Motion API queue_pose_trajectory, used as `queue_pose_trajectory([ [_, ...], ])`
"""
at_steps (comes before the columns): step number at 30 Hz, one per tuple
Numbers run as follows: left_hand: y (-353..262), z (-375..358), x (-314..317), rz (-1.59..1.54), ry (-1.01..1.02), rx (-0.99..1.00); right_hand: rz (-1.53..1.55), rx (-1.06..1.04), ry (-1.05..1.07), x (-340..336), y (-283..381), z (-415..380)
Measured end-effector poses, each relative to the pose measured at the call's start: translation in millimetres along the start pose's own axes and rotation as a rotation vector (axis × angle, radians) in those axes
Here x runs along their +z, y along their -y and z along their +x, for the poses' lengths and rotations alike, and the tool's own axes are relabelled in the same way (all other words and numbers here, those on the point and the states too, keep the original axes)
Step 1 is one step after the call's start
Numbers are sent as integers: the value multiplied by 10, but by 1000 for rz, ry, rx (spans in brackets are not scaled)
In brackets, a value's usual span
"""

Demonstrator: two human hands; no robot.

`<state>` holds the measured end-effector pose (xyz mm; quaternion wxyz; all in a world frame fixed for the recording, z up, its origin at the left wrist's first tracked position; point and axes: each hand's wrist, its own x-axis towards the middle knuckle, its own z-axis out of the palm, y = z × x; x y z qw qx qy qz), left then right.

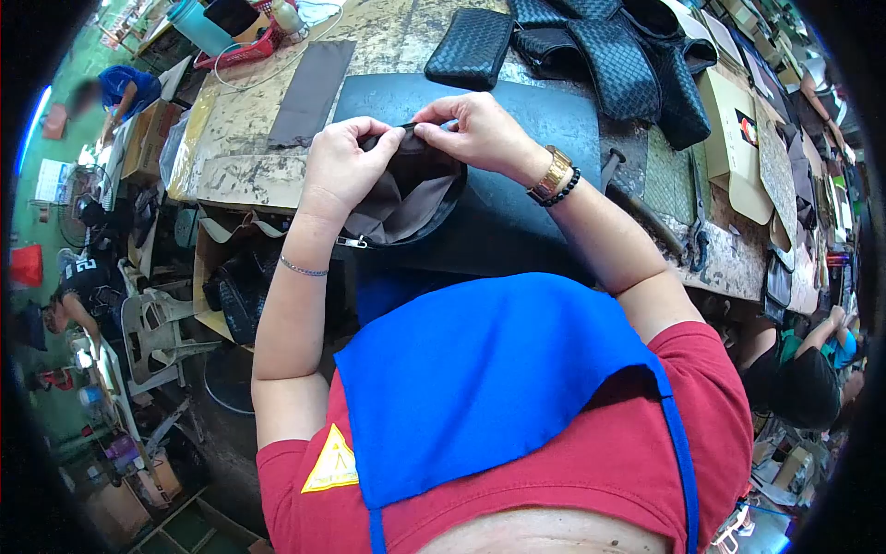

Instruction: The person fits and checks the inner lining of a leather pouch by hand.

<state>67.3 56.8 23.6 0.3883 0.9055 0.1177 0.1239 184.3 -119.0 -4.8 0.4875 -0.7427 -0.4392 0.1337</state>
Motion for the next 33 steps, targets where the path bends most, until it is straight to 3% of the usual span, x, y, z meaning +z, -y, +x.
queue_pose_trajectory([
  [9,-39,-24,-11,-35,53,-86,-56,-92,6,-19,-2,12],
  [15,-122,-52,8,57,-3,4,25,-150,43,15,-114,58],
  [16,-108,-52,-3,82,18,10,137,-64,111,-4,-136,78],
  [20,-277,-86,-165,250,189,26,73,-37,151,-114,-107,124],
  [28,-171,264,-563,659,154,332,223,144,-32,-9,221,1],
  [32,-29,181,-534,499,208,328,158,117,-139,81,88,-101],
  [33,-22,188,-571,440,339,265,171,125,-143,64,64,-122],
])
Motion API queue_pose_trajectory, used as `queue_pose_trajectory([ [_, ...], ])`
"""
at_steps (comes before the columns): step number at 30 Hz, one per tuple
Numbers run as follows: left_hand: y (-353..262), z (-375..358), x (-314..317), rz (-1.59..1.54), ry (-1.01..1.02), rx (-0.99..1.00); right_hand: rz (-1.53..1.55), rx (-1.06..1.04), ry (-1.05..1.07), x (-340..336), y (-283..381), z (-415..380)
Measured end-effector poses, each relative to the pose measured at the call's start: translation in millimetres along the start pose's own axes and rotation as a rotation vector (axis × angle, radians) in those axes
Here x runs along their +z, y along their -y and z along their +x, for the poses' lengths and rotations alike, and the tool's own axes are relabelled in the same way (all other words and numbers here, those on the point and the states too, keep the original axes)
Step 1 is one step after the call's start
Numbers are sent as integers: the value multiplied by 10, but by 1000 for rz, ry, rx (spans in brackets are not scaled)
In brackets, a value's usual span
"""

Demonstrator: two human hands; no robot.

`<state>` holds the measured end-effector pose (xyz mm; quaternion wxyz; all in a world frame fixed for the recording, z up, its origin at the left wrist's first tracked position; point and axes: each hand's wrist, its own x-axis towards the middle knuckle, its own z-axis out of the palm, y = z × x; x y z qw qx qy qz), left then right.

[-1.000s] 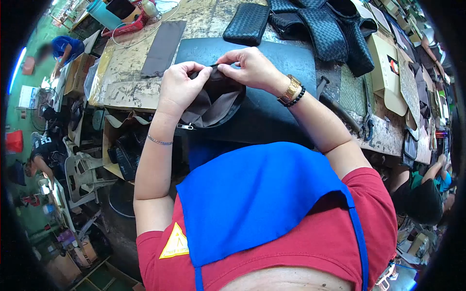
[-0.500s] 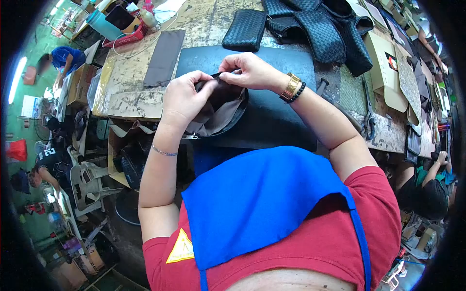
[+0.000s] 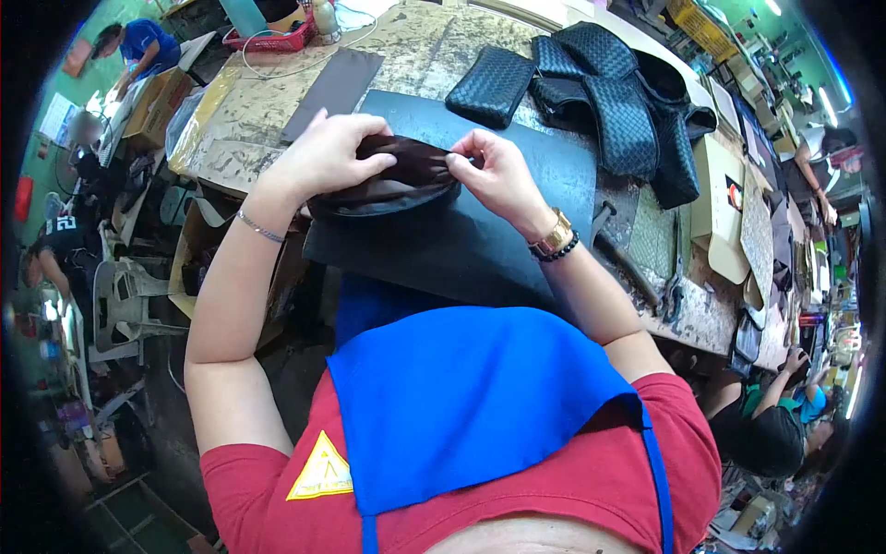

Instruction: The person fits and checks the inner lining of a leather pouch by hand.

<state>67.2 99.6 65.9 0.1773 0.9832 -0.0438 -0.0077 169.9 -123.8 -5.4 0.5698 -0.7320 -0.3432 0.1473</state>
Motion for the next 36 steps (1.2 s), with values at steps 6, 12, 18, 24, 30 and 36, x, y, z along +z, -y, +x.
queue_pose_trajectory([
  [6,230,-126,226,-689,1,-106,111,70,36,-53,-51,-98],
  [12,288,-187,317,-695,-138,-55,158,72,85,-70,-56,-101],
  [18,262,-182,291,-728,-141,-150,71,28,118,-145,-45,-72],
  [24,250,-164,337,-749,-175,-204,-37,13,148,-173,24,-41],
  [30,254,-147,325,-763,-139,-257,-141,19,197,-212,164,-33],
  [36,216,-128,279,-739,-87,-264,-163,2,276,-194,123,50],
])
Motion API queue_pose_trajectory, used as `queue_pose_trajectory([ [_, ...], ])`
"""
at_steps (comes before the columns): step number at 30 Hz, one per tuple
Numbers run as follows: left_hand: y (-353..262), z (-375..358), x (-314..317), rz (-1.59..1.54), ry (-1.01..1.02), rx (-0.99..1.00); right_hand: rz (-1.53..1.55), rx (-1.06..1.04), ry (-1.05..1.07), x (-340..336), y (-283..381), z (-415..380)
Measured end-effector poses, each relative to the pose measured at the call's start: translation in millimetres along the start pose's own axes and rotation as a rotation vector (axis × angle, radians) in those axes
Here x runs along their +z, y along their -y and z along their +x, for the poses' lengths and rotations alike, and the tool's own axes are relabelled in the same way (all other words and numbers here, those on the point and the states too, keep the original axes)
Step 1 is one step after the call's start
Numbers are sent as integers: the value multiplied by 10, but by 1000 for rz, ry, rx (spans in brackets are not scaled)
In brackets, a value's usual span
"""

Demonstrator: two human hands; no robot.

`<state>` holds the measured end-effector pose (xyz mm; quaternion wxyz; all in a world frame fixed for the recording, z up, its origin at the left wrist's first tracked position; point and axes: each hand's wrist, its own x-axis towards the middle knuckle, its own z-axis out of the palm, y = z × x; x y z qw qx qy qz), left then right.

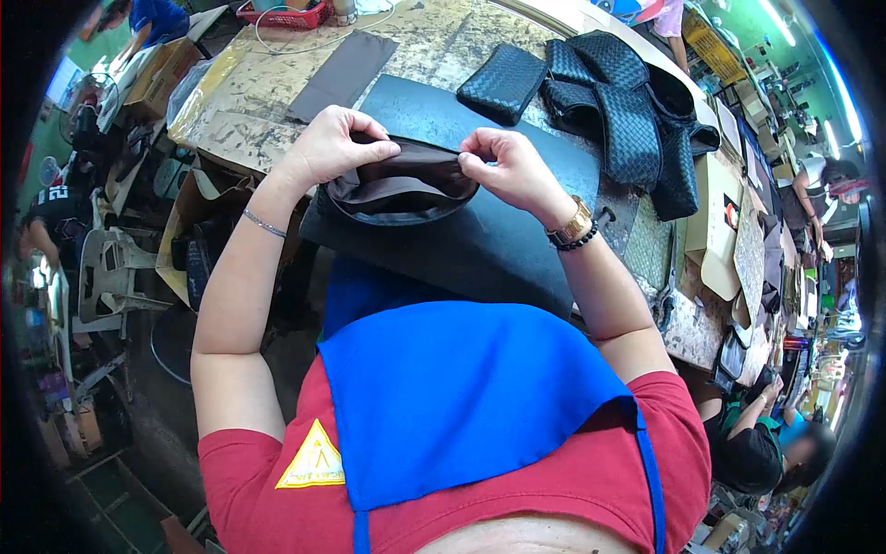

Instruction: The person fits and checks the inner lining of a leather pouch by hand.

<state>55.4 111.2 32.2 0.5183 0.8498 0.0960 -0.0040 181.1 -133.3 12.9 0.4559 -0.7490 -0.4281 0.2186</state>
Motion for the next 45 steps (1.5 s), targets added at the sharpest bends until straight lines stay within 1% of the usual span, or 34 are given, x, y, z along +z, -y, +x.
queue_pose_trajectory([
  [4,31,1,-14,-17,-8,9,121,42,12,0,21,15],
  [7,32,11,-21,-30,13,-7,116,74,22,-27,46,25],
  [11,9,23,0,-51,13,-79,61,43,26,-19,40,57],
  [13,28,35,20,-35,7,-37,9,18,41,-13,22,83],
  [14,38,36,28,-28,2,-17,41,11,32,6,32,89],
  [16,33,37,32,-42,-3,-21,106,-6,16,45,53,103],
  [24,37,38,31,-48,-1,-26,101,-2,61,39,-82,230],
  [30,29,30,37,-44,5,24,101,-10,111,40,-86,310],
  [34,48,45,21,-62,19,-35,53,14,139,-11,0,331],
  [37,65,45,48,-2,-69,45,223,158,166,-102,33,259],
  [40,-13,15,97,319,-258,315,83,-6,90,-119,-29,69],
  [41,-30,29,93,447,-280,399,15,32,78,-126,-1,21],
  [45,-188,31,162,640,-272,466,60,19,-40,-4,-2,-33],
])
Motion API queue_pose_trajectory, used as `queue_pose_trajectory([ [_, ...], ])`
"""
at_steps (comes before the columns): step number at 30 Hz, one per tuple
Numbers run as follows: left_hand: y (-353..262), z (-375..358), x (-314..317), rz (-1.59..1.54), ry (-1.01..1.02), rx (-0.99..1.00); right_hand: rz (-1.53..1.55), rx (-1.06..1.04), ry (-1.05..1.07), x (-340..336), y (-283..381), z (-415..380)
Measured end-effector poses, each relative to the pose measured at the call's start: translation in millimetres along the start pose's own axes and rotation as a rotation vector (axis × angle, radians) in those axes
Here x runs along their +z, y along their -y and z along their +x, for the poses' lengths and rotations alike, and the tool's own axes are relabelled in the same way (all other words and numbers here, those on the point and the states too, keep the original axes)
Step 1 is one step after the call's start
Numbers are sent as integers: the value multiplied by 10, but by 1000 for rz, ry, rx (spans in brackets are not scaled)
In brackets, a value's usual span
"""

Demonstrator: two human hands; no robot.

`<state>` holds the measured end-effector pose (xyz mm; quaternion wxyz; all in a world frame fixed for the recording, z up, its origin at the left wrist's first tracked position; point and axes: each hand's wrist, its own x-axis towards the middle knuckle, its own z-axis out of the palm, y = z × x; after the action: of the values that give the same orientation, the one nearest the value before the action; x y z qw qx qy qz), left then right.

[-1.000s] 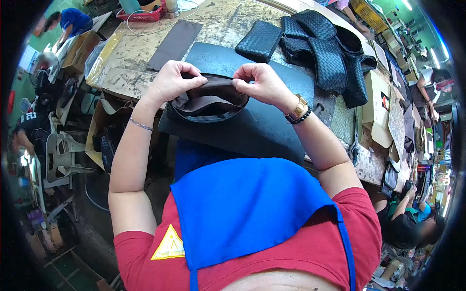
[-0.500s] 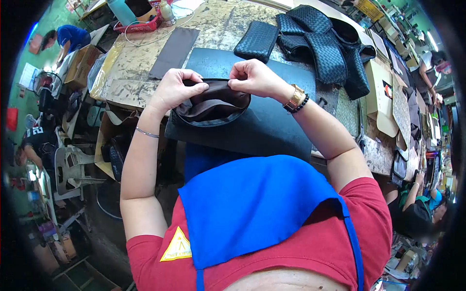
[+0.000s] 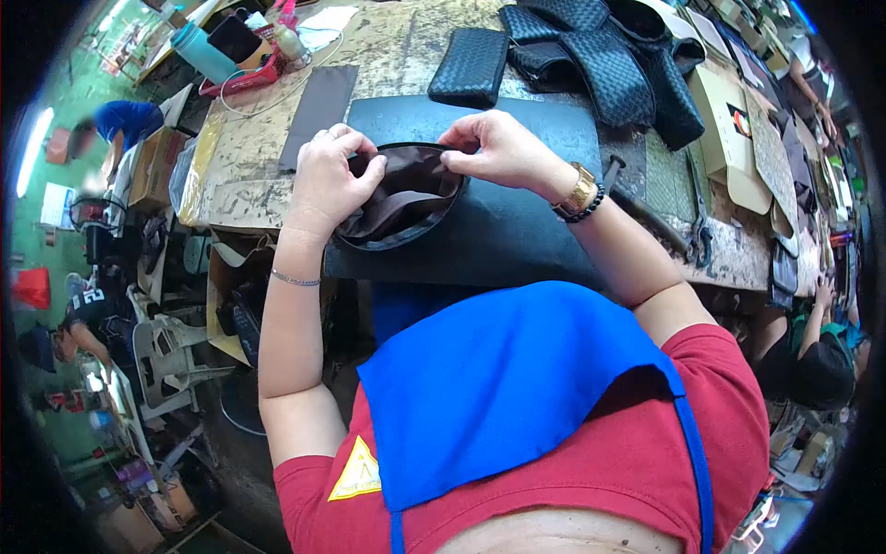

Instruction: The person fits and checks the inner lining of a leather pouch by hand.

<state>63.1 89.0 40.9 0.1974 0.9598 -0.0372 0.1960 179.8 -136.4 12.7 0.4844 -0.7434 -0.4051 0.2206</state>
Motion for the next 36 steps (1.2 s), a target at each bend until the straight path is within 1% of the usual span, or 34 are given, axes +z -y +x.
queue_pose_trajectory([
  [2,-61,31,-1,63,-22,21,-15,22,-63,49,20,13],
  [5,-116,51,29,36,-78,103,31,-10,-143,90,19,17],
  [8,-194,20,71,-252,17,-219,6,-43,-175,87,25,14],
  [11,-203,18,64,-146,82,-229,-38,13,-134,60,38,11],
  [14,-237,17,28,-135,145,-283,18,-18,-179,88,-37,18],
  [17,-158,-32,103,-263,102,-230,-4,-45,-197,88,-68,27],
  [20,-148,-32,111,-341,58,-55,11,-30,-198,84,-72,33],
  [23,-204,-64,123,-561,97,-137,-1,-16,-178,83,-73,48],
  [26,-185,-78,118,-538,113,-120,-51,-40,-175,69,-17,42],
  [29,-150,-47,36,-284,119,-4,-13,-29,-164,58,-23,42],
  [32,45,-25,147,-209,7,-9,9,-24,-159,49,-31,37],
  [35,104,16,173,-546,174,-302,-4,-27,-152,34,-16,34],
  [36,44,51,109,-535,242,-438,7,-30,-153,33,-28,38],
])
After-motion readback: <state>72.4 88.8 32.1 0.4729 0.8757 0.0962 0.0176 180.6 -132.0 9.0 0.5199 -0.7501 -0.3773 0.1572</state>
